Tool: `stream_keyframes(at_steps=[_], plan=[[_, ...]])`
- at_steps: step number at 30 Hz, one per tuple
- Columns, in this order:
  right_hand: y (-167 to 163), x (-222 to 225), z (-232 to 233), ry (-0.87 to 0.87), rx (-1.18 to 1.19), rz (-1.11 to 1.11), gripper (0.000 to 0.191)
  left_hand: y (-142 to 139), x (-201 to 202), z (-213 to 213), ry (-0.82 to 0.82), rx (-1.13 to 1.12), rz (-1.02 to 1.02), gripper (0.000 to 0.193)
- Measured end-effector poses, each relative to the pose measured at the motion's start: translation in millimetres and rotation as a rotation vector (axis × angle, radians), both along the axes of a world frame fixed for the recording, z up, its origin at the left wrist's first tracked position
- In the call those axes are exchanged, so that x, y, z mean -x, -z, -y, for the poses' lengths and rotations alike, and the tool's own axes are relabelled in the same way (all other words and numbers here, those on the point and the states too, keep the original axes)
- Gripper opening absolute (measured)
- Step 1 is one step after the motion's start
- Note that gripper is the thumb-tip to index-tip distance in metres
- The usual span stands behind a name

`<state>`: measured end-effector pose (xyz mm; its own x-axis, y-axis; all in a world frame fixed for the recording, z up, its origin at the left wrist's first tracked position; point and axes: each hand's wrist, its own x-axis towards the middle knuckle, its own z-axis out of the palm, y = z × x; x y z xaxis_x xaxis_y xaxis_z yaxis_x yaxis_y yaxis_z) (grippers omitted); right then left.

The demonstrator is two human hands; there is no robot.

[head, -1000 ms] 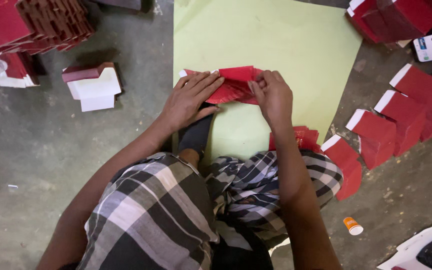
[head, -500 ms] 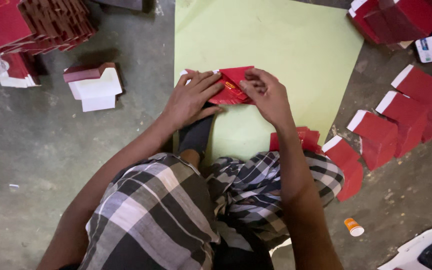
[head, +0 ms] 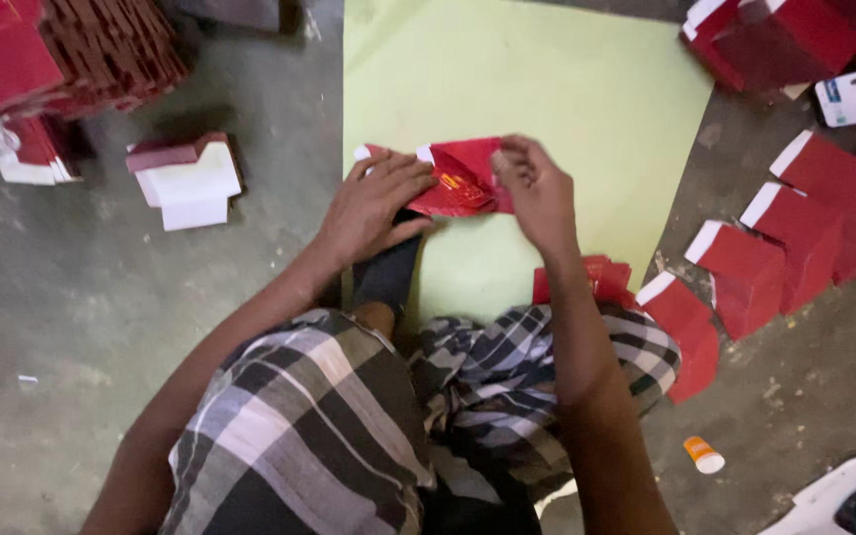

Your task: The person sits on the floor and repeatedly folds red paper sheets by hand, pressing the creases and stacking the folded pieces into a growing pile. The person handles the sheets one at a time and occasionally adjusts the stack.

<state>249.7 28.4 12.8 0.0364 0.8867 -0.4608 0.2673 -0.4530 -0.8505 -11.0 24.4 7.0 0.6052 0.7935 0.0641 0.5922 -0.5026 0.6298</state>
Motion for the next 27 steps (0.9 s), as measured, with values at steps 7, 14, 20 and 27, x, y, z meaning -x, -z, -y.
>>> stream_keyframes(at_steps=[7, 14, 20, 27], plan=[[-2.9, 4.4, 0.5, -0.053, -0.027, 0.232, 0.033, -1.6, 5.0, 0.4, 0.008, 0.084, -0.012, 0.060], [-4.9, 2.0, 2.7, -0.157, -0.238, 0.264, 0.030, -3.2, 9.9, 7.0, 0.051, 0.075, 0.024, 0.076], [-0.5, 2.7, 2.9, -0.087, -0.188, 0.205, 0.026, 0.7, 6.3, 8.9, 0.020, -0.030, -0.028, 0.072], [2.0, 4.0, 3.3, -0.090, -0.084, 0.150, 0.027, 1.1, 2.6, 10.0, 0.029, -0.060, -0.097, 0.071]])
